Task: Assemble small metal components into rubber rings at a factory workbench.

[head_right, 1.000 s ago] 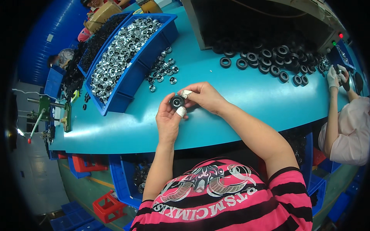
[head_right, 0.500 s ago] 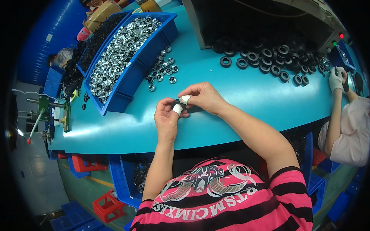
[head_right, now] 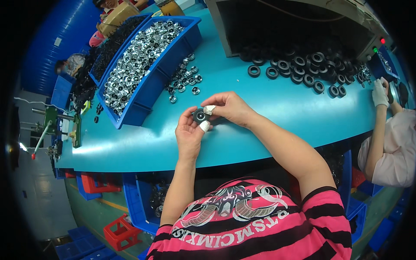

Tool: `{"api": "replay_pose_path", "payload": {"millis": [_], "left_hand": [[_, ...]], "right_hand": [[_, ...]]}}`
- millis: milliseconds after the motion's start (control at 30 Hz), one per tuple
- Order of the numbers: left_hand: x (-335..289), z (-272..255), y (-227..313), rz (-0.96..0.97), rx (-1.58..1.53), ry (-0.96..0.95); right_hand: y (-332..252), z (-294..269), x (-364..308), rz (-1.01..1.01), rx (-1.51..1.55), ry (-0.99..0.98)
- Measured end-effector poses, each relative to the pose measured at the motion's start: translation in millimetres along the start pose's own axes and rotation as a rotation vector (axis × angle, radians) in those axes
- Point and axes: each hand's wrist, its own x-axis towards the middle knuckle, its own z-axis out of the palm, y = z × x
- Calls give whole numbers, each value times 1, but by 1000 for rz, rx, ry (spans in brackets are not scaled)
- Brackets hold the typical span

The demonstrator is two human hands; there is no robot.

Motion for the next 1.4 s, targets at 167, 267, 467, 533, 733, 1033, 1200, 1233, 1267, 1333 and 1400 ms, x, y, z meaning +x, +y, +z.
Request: {"api": "replay_pose_path", "payload": {"millis": [167, 267, 467, 533, 733, 1033, 1200, 1233, 1267, 1333, 1400], "left_hand": [[-23, -25, 14, 19, 57, 36], [-77, -91, 52, -49, 277, 40], [-272, -276, 98, -569, 1288, 244], [-318, -307, 93, -648, 1727, 402], [-180, -168, 101, 93, 1438, 366], [-57, -16, 59, 311, 1045, -201], [-37, 4, 39, 318, 1057, -286], [-34, 7, 36, 354, 1082, -280], [-32, 9, 33, 418, 1147, -270], [-30, 9, 27, 473, 1196, -250], [-30, 6, 21, 454, 1163, -238]], "right_hand": [[0, -2, 0, -2, -4, -34], [-27, -24, -6, -60, -273, 49], [-91, -101, -1, -421, -1120, 471], [-96, -116, 11, -302, -1209, 560], [-75, -121, 67, -305, -1538, 686], [-60, -103, 15, -228, -799, 571], [-35, -92, -1, -495, -1270, 517], [-33, -87, -1, -540, -1258, 490], [-31, -82, -2, -585, -1246, 462], [-27, -69, -11, -574, -1241, 370], [-23, -56, -21, -551, -1209, 275]]}}
